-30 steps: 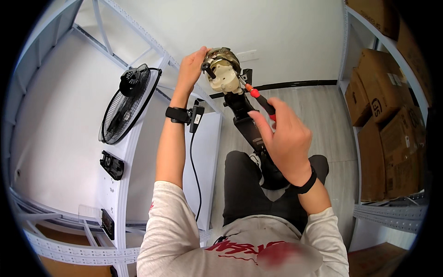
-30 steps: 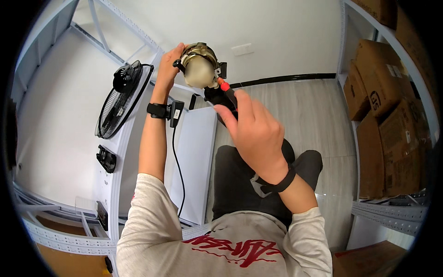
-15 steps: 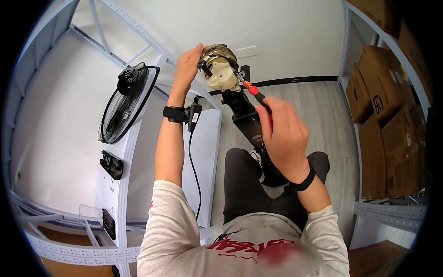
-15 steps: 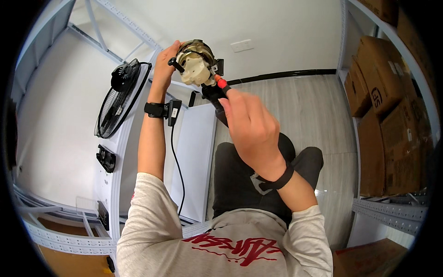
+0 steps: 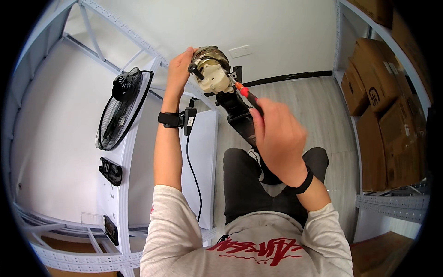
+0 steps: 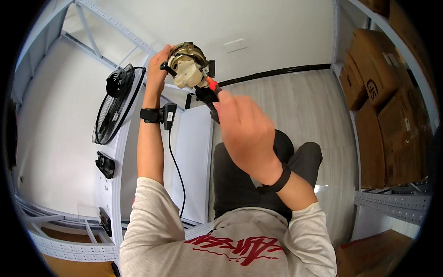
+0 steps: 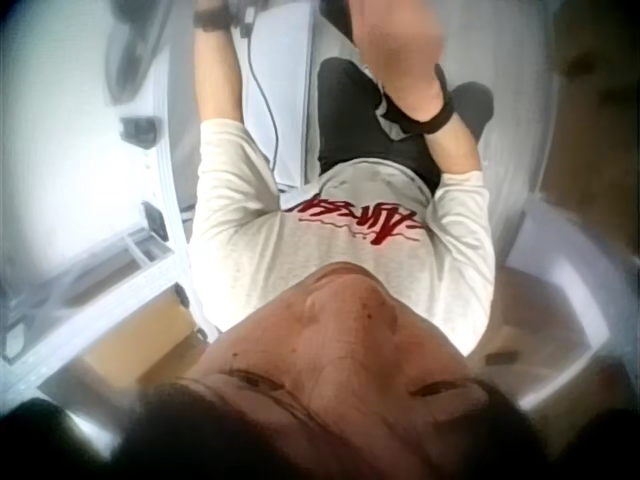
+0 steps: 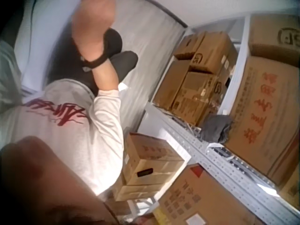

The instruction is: The person uses a screwdriver to remove screws from a mechanical part held in a clamp. They place the screws on a nearby shelf and continue adjusting the part.

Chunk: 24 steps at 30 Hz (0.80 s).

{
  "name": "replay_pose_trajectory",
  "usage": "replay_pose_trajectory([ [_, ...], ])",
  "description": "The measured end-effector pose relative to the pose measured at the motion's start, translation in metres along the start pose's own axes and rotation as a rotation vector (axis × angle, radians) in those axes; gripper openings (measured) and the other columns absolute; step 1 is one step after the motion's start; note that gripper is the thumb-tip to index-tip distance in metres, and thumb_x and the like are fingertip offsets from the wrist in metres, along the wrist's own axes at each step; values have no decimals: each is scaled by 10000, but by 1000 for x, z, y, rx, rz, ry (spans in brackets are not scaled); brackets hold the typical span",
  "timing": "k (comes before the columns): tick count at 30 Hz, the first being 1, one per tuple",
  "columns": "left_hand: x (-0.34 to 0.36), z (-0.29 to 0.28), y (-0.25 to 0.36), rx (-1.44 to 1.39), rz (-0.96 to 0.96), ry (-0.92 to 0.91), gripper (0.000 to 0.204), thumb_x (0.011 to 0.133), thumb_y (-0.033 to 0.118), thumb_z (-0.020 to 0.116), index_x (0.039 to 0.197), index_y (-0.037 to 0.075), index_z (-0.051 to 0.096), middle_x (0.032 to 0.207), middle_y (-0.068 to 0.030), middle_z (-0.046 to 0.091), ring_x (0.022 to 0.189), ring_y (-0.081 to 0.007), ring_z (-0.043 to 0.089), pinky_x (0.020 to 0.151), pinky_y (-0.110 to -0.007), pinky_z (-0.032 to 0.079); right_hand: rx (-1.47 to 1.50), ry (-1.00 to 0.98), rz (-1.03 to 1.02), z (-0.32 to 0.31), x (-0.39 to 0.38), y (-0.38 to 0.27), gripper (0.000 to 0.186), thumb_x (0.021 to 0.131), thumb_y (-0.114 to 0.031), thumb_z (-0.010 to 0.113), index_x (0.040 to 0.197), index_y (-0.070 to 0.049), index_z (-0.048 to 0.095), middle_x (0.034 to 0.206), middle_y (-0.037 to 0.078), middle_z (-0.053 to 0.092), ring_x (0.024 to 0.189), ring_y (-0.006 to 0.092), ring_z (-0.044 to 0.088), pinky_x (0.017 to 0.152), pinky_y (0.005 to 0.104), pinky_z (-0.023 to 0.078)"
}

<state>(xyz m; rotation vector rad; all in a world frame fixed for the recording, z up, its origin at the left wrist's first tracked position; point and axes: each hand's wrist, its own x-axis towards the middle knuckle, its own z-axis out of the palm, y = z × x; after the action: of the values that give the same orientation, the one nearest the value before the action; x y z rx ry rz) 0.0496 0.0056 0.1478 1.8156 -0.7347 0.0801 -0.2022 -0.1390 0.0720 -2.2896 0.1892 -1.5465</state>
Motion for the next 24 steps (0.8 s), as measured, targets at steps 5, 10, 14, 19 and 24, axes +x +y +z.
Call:
replay_pose_trajectory([
  [5,0,-1,0,43,25,-4,483,1052,380,500,1175,-48,686,1022,-51,715,884,-92,629,782,-227,483,138,98,10,1,3,-4,273,814,-80,741,1063,-66,631,889,42,559,648,175,569,532,285,485],
  [10,-2,-3,-2,-14,-38,-7,454,1054,353,504,1169,-42,694,1000,-49,719,885,-92,628,767,-227,483,177,113,-62,11,1,8,283,795,-41,726,1058,-52,621,972,53,571,761,197,585,591,291,507],
  [14,-2,-1,-1,-25,-14,-4,448,1055,344,506,1162,-47,697,1010,-55,718,894,-97,627,779,-235,486,249,155,-79,12,1,7,283,792,-28,722,1053,-39,613,1003,61,580,788,202,585,602,285,510],
  [19,-3,-1,0,-29,-7,-4,452,1057,344,502,1163,-50,696,1004,-59,718,903,-99,628,796,-239,488,229,142,-73,14,-3,11,288,770,18,714,1034,-30,613,1011,72,579,801,219,592,617,294,520],
  [24,-1,-4,-4,-11,-14,7,458,1057,353,498,1165,-44,699,987,-44,715,864,-87,608,757,-225,466,343,237,-99,22,0,16,302,746,34,735,1016,-25,615,976,79,586,768,220,597,628,302,530],
])
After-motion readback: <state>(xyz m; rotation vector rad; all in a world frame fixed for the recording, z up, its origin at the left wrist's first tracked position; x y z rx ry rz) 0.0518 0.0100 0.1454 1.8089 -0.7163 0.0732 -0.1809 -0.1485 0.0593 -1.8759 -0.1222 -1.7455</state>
